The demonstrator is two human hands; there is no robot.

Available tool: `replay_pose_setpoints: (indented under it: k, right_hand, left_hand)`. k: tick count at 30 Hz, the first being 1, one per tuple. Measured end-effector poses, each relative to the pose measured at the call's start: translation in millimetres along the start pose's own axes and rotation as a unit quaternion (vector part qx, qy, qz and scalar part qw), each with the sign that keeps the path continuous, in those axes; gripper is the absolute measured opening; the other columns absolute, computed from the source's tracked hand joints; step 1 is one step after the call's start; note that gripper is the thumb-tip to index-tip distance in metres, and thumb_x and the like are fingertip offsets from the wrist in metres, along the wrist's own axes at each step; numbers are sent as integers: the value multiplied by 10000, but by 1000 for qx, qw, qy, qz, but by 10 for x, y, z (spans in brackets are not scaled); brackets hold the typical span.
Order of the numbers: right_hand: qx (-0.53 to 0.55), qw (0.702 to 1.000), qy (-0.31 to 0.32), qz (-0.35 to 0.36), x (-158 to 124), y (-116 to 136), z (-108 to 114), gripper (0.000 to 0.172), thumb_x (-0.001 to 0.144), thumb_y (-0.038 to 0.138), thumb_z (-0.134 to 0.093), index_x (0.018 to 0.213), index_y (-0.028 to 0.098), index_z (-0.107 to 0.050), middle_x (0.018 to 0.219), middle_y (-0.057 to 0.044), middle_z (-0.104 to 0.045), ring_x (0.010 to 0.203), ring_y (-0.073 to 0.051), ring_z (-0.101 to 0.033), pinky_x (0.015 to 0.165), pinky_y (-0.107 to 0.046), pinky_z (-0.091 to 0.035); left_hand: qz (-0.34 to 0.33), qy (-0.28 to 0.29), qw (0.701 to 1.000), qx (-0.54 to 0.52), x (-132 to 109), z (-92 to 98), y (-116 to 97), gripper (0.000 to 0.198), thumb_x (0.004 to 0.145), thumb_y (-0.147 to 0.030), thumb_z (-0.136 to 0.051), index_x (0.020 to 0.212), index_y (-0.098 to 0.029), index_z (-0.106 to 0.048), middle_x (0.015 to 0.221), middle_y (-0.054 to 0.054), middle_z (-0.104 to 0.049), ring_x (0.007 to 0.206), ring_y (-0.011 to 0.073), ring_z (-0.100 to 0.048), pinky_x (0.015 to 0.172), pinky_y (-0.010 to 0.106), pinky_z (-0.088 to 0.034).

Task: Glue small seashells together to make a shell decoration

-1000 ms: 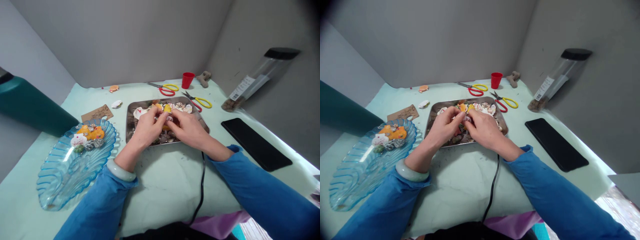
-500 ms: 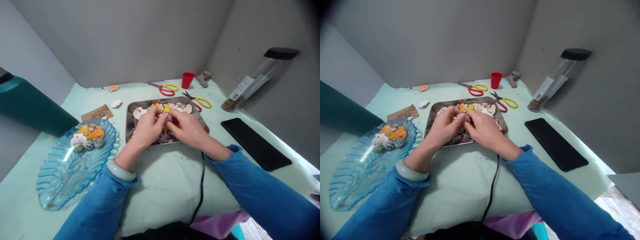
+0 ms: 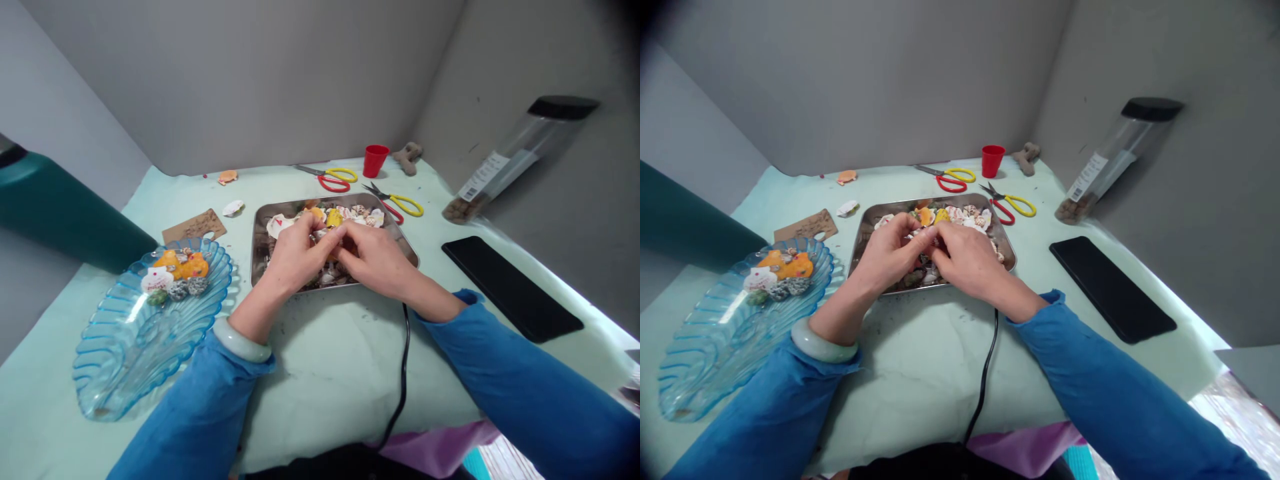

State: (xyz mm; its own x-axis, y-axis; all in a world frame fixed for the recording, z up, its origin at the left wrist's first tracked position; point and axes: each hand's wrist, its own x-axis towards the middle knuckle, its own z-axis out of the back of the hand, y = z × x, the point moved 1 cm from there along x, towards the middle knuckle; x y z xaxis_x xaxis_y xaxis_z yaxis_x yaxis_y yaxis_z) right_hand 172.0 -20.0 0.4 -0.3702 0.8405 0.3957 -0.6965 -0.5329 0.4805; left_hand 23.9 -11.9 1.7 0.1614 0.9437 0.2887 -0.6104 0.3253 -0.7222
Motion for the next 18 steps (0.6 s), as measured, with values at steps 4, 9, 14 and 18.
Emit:
replay_pose_setpoints:
  k: [4,9,14,18]
  right_hand:
    - [2,1000,1,3,2,10,-3,93,833,222,-455,767,176,-502,719,-21,-576,644,-139,-487,582,-261,-305]
    - [0,1000,5,6,4,13,-2,103,835,220,-453,746,178,-483,703,-17,-564,632,-135,-476,579,-259,-300]
    - [-4,1000,5,3,1,4,-1,105,833,217,-458,736,181,-477,693,-15,-560,626,-134,-472,573,-259,-292]
    - [-3,1000,4,6,1,2,-3,95,832,211,-461,748,178,-489,705,-17,-564,639,-135,-478,581,-258,-298]
  left_hand:
    - [1,3,1000,12,-2,9,-14,363,801,-551,-480,770,-189,-479,684,-27,-557,531,79,-453,519,217,-351]
    - [4,3,1000,15,-3,20,-34,332,821,-518,-465,787,-189,-496,678,-25,-575,532,85,-480,536,225,-359]
    - [-1,0,1000,30,-1,27,-38,330,819,-510,-471,794,-184,-521,707,-15,-596,563,95,-507,567,235,-373]
    - [-4,-1,999,34,1,28,-37,323,824,-501,-468,803,-185,-530,718,-14,-603,585,100,-520,582,238,-373]
